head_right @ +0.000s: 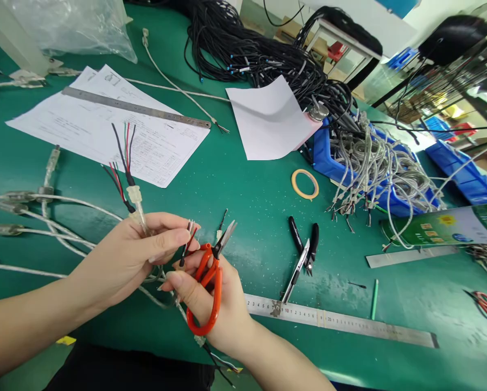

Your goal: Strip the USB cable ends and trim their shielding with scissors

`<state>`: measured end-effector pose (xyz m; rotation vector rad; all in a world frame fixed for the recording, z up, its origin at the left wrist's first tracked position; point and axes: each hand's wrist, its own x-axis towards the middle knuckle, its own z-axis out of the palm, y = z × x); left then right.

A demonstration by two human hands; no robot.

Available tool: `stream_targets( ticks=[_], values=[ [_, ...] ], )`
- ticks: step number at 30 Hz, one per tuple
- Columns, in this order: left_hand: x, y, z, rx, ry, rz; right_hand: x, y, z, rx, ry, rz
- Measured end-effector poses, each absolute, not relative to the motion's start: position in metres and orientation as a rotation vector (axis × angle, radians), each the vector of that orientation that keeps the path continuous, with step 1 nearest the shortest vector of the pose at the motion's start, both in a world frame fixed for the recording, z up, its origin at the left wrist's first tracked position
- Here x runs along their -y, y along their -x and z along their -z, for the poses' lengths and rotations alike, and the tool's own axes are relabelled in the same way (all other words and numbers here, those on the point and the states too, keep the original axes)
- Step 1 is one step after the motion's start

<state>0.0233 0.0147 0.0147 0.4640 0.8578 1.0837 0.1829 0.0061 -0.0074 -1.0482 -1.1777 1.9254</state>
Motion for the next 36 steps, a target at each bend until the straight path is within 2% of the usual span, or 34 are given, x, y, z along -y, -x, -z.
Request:
stream_targets(
  ticks=[9,32,36],
  values=[
    [-0.014,-0.024,-0.015,-0.961,-0.438,-1.156,-0.007,-0.179,0.007,1.190,1.051,-1.815],
    [-0.007,-0.027,-0.012,-0.984,-0.506,-1.275,0.006,-0.172,0.017,1.106,1.010,-1.899],
    [-0.011,-0.024,-0.011,-1.042,-0.593,-1.258,0.002,-0.173,0.012,1.110,1.012,-1.807]
  ],
)
